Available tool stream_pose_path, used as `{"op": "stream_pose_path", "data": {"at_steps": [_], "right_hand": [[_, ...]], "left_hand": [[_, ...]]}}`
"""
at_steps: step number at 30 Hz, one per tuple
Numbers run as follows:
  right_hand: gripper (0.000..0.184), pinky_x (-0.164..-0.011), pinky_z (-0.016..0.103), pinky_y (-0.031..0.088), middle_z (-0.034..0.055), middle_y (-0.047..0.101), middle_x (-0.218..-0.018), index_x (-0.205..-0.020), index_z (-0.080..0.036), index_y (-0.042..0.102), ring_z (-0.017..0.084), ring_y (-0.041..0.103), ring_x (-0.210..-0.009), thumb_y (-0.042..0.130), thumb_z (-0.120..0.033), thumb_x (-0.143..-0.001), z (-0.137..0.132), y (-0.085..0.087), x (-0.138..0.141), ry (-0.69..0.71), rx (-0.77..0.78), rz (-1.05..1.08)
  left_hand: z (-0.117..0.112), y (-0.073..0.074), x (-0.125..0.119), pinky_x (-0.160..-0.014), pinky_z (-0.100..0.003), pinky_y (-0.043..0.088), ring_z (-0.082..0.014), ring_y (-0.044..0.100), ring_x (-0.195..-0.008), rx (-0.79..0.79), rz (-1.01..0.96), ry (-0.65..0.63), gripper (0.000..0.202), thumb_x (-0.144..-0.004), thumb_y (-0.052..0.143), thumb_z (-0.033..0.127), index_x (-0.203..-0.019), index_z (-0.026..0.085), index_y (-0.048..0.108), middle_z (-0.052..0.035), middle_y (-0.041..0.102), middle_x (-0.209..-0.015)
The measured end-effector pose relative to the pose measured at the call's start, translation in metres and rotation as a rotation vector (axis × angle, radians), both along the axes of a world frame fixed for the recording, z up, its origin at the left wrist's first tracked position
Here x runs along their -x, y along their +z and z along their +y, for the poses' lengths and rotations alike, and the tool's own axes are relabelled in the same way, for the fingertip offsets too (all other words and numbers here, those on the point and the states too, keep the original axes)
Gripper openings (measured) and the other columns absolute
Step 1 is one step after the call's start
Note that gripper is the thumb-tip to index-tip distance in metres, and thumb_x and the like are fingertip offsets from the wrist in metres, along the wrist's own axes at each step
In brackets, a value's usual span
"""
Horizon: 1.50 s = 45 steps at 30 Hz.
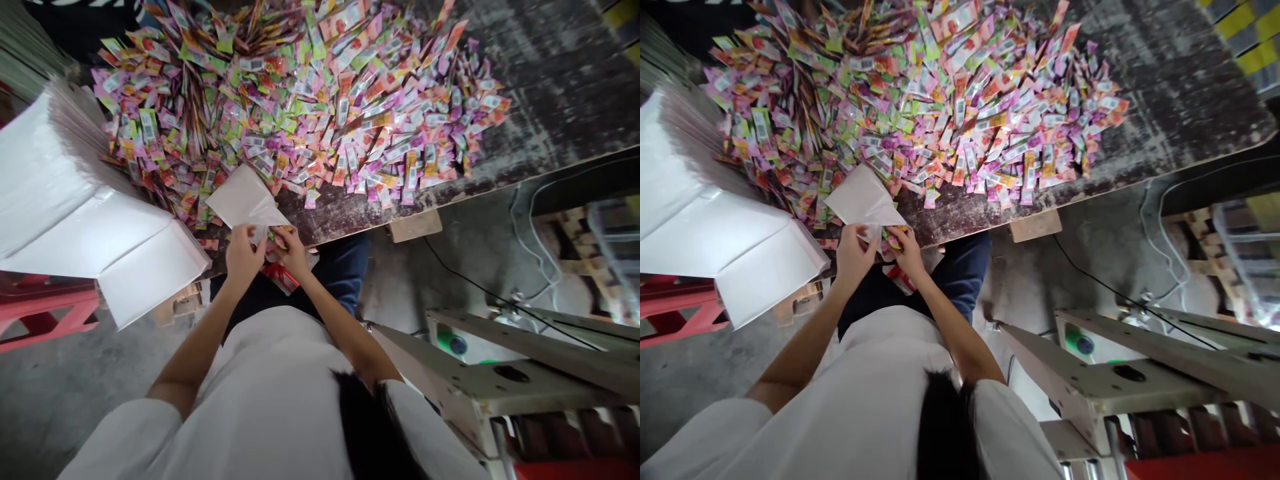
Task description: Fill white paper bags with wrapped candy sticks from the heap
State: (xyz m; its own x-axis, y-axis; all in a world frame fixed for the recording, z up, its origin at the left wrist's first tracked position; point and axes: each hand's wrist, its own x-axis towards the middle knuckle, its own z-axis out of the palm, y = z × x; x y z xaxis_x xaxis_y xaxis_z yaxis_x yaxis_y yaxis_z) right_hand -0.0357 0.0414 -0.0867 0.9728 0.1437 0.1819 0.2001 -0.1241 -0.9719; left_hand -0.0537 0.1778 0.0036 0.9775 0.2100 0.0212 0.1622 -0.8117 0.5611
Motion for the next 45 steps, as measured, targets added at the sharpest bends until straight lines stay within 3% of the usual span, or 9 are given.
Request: {"op": "stream_pose_path", "data": {"at_steps": [6,15,17,20,23,28,33,39,45], "right_hand": [[0.043,-0.110,0.040,0.038,0.0112,0.048,-0.130,-0.129,-0.024,0.057,0.023,0.045,-0.127,0.050,-0.016,-0.088,0.006,0.000,0.004,0.010,0.150,-0.035],[0.018,-0.082,0.035,0.050,0.0095,0.054,-0.102,-0.087,-0.019,0.063,0.020,0.053,-0.084,0.045,-0.020,-0.087,0.009,0.005,-0.006,-0.078,0.210,0.137],[0.017,-0.082,0.034,0.048,0.0070,0.055,-0.096,-0.090,-0.020,0.062,0.019,0.052,-0.085,0.045,-0.024,-0.088,0.002,0.008,-0.009,-0.167,0.132,0.118],[0.017,-0.079,0.032,0.047,0.0034,0.054,-0.085,-0.098,-0.020,0.059,0.018,0.050,-0.080,0.050,-0.031,-0.088,-0.005,0.010,-0.016,-0.249,0.078,0.162],[0.017,-0.077,0.030,0.046,0.0017,0.053,-0.081,-0.089,-0.021,0.057,0.017,0.048,-0.076,0.054,-0.037,-0.086,-0.006,0.011,-0.022,-0.198,0.081,0.194],[0.010,-0.083,0.033,0.044,0.0044,0.053,-0.090,-0.086,-0.020,0.057,0.019,0.049,-0.084,0.056,-0.030,-0.083,-0.003,0.008,-0.030,-0.248,0.137,0.143],[0.007,-0.084,0.035,0.044,0.0065,0.050,-0.094,-0.083,-0.020,0.054,0.021,0.049,-0.089,0.054,-0.027,-0.084,0.000,0.007,-0.034,-0.202,0.199,0.080],[0.007,-0.087,0.038,0.045,0.0086,0.049,-0.102,-0.088,-0.021,0.051,0.022,0.050,-0.095,0.053,-0.027,-0.084,-0.006,-0.005,-0.033,-0.164,0.358,0.021],[0.015,-0.089,0.045,0.045,0.0166,0.046,-0.115,-0.098,-0.019,0.052,0.027,0.052,-0.101,0.046,-0.027,-0.087,0.003,-0.024,-0.036,-0.180,0.463,0.057]], "left_hand": [[-0.005,0.005,-0.045,-0.079,-0.032,0.046,-0.0214,0.062,-0.090,-0.218,0.043,-0.229,0.017,-0.088,0.051,0.022,-0.096,0.019,0.066,-0.0088,0.065,-0.099],[-0.026,0.006,-0.015,-0.084,-0.033,0.045,-0.0215,0.060,-0.087,-0.052,-0.067,-0.449,0.023,-0.090,0.046,0.024,-0.086,0.019,0.068,-0.0087,0.062,-0.085],[-0.024,-0.008,-0.008,-0.093,-0.036,0.045,-0.0235,0.058,-0.103,0.094,-0.150,-0.321,0.024,-0.088,0.053,0.028,-0.107,0.018,0.064,-0.0114,0.062,-0.104],[-0.023,-0.034,0.001,-0.098,-0.040,0.046,-0.0265,0.054,-0.115,0.336,-0.134,-0.073,0.066,-0.079,0.066,0.033,-0.137,0.014,0.042,-0.0181,0.052,-0.131],[-0.020,-0.039,0.007,-0.094,-0.040,0.049,-0.0239,0.062,-0.101,0.454,0.070,-0.064,0.058,-0.083,0.060,0.032,-0.137,0.015,0.044,-0.0149,0.062,-0.118],[0.006,0.001,-0.006,-0.115,-0.047,0.029,-0.0297,0.044,-0.133,0.093,-0.169,-0.122,0.047,-0.085,0.058,0.030,-0.131,0.019,0.054,-0.0156,0.053,-0.135],[0.052,0.006,-0.055,-0.117,-0.058,0.017,-0.0388,0.015,-0.147,-0.074,-0.235,0.189,0.080,-0.073,0.074,0.041,-0.143,0.018,0.041,-0.0196,0.026,-0.156],[0.113,0.018,-0.037,-0.109,-0.045,0.037,-0.0277,0.050,-0.125,0.076,-0.415,0.159,0.046,-0.083,0.063,0.048,-0.118,0.019,0.060,-0.0145,0.058,-0.126],[0.171,-0.024,0.025,-0.067,-0.025,0.048,-0.0096,0.058,-0.068,0.765,-0.670,0.858,0.038,-0.082,0.056,0.047,-0.111,0.023,0.052,-0.0040,0.059,-0.098]]}}
